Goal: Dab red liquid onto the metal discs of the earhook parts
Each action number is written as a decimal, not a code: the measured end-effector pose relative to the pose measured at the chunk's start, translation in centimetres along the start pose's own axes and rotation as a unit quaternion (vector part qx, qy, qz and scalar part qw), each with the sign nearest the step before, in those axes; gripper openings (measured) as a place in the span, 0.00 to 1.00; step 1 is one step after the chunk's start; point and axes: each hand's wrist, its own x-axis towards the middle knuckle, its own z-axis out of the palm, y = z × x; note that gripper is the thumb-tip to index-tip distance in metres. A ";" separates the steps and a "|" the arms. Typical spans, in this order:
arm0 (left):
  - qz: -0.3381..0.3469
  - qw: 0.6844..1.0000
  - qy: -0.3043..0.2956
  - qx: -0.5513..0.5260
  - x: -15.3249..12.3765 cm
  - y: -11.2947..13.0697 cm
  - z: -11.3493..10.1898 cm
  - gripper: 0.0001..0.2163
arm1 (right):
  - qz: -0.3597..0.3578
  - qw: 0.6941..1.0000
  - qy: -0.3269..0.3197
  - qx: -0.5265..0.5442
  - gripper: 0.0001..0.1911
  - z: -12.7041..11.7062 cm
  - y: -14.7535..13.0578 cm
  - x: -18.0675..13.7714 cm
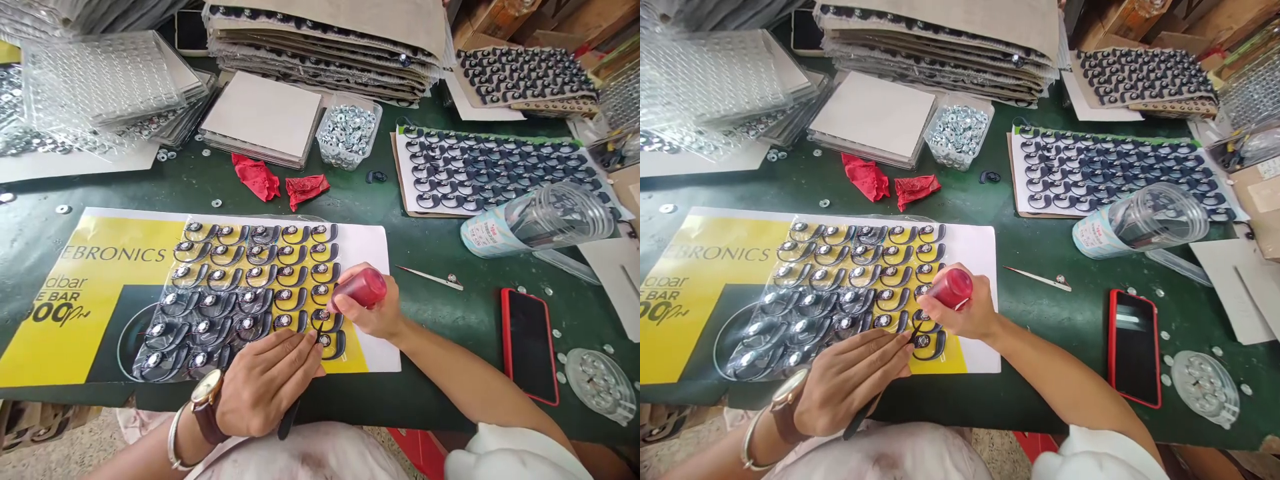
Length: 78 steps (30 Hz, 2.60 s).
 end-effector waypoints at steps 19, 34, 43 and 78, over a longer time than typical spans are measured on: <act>-0.050 0.998 0.001 -0.047 0.6 -0.2 -0.2 0.09 | -0.024 0.998 0.020 -0.058 0.10 0.1 0.2 0.1; -0.086 0.989 0.015 -0.120 1.0 -1.1 -0.7 0.12 | 0.013 0.997 0.023 -0.067 0.12 0.1 -0.1 0.4; -0.121 0.980 0.027 -0.156 1.1 -1.2 -0.6 0.12 | -0.017 0.994 0.016 -0.109 0.09 -0.5 -1.2 1.0; -0.299 0.930 0.014 -0.213 3.0 -3.4 -1.4 0.05 | -0.057 0.998 0.012 -0.038 0.12 -0.4 -1.0 0.1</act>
